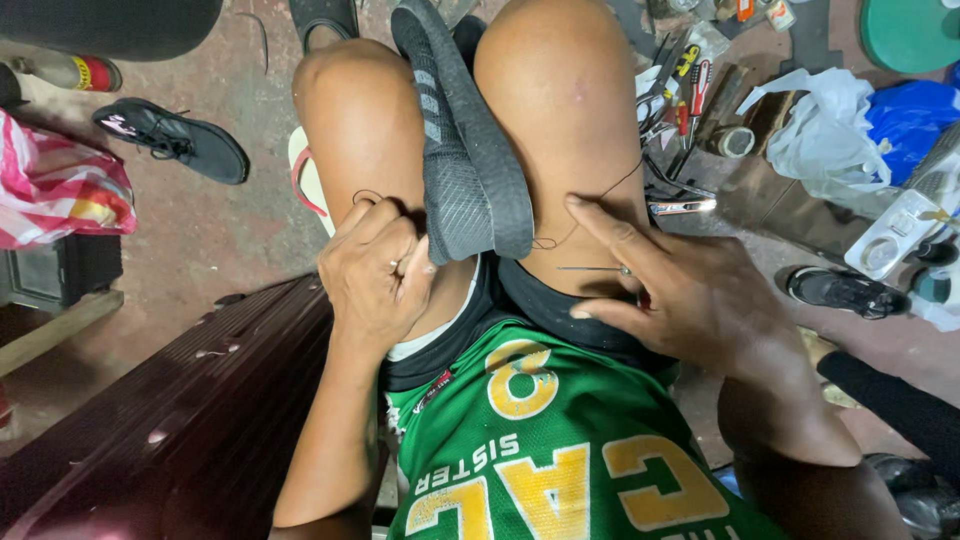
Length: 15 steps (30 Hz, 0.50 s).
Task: The person sits on the floor and sews a black slip-on shoe using a needle and thread. They repeatedly pass the needle through the shoe's upper and sole, pull the thread tight, and adjust the shoe's position to continue stitching.
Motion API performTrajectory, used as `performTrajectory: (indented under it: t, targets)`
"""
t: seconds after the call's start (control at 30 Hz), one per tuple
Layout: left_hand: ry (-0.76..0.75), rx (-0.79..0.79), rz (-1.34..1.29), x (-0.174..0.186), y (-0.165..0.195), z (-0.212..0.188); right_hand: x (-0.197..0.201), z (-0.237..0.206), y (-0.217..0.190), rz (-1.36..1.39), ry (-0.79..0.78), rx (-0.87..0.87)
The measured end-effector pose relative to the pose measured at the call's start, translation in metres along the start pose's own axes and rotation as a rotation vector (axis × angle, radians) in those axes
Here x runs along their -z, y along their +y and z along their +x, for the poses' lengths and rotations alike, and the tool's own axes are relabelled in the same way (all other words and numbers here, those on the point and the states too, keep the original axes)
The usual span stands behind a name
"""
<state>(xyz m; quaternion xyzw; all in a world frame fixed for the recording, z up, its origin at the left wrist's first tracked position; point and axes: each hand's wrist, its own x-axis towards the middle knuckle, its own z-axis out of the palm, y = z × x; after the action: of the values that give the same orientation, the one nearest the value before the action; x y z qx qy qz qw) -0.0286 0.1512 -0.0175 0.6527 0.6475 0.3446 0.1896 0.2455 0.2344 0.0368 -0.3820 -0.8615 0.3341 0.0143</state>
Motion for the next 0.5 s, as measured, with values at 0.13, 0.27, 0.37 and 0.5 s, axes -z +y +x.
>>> performTrajectory:
  t: [0.13, 0.27, 0.37, 0.5]
  targets:
    - [0.047, 0.059, -0.171, -0.008, -0.001, -0.002, -0.018, 0.016, -0.016, 0.145, 0.282, 0.022]
    - [0.181, 0.089, -0.371, -0.017, -0.004, -0.009, -0.036, 0.031, -0.018, 0.168, 0.392, 0.158]
    - [0.279, 0.181, -0.64, -0.023, -0.007, -0.016, -0.041, 0.036, -0.017, 0.23, 0.383, 0.13]
    - [0.123, 0.268, -0.658, -0.016, -0.009, -0.016, -0.043, 0.034, -0.017, 0.255, 0.33, 0.0]
